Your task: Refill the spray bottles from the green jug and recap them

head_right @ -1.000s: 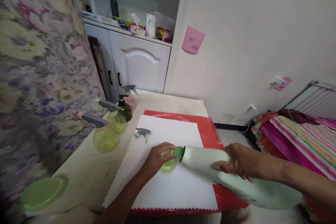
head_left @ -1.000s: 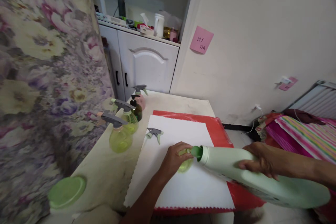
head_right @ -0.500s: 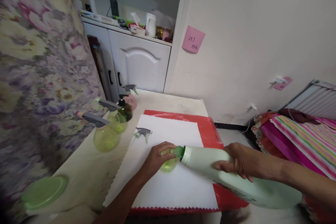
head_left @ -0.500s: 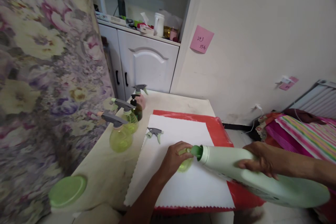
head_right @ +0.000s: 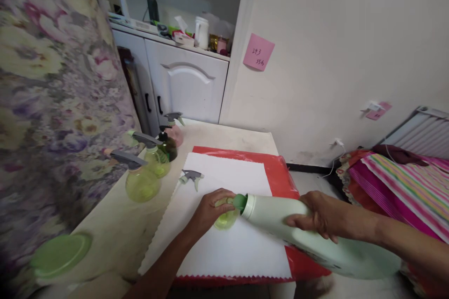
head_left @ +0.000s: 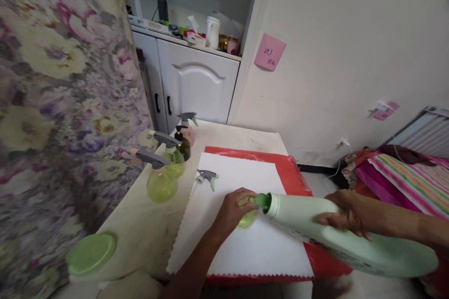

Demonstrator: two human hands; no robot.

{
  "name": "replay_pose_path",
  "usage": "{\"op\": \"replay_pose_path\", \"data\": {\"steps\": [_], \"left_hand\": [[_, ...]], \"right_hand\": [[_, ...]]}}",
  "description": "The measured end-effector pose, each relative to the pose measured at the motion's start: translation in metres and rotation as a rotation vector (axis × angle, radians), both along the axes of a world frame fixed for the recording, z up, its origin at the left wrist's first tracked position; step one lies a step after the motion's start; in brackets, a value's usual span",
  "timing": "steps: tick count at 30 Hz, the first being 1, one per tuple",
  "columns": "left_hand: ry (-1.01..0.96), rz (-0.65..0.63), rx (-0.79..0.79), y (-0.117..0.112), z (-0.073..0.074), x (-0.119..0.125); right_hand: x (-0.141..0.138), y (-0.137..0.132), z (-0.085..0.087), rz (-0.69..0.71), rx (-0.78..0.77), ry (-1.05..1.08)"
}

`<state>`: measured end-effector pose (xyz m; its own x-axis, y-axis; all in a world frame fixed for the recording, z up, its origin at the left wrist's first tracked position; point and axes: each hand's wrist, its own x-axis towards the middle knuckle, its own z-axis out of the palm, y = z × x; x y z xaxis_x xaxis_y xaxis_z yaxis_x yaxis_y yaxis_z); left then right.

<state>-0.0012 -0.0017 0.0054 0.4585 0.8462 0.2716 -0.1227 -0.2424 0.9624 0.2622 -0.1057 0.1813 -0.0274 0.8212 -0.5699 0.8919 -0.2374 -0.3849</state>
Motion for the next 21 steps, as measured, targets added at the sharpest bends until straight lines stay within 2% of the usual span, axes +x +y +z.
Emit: {"op": "replay_pose_path", "data": {"steps": [6, 14, 21], "left_hand": [[0.000, -0.016, -0.002, 0.000, 0.002, -0.001], [0.011, -0.017, -0.003, -0.001, 0.001, -0.002], [0.035, -0.012, 0.025, -0.001, 0.004, -0.003]], "right_hand": [[0.006, -0.004, -0.018, -0.034, -0.010, 0.091], [-0.001, -0.013, -0.023, -0.135, -0.006, 0.034], [0.006, -0.014, -0.037, -0.127, 0.023, 0.128]]}}
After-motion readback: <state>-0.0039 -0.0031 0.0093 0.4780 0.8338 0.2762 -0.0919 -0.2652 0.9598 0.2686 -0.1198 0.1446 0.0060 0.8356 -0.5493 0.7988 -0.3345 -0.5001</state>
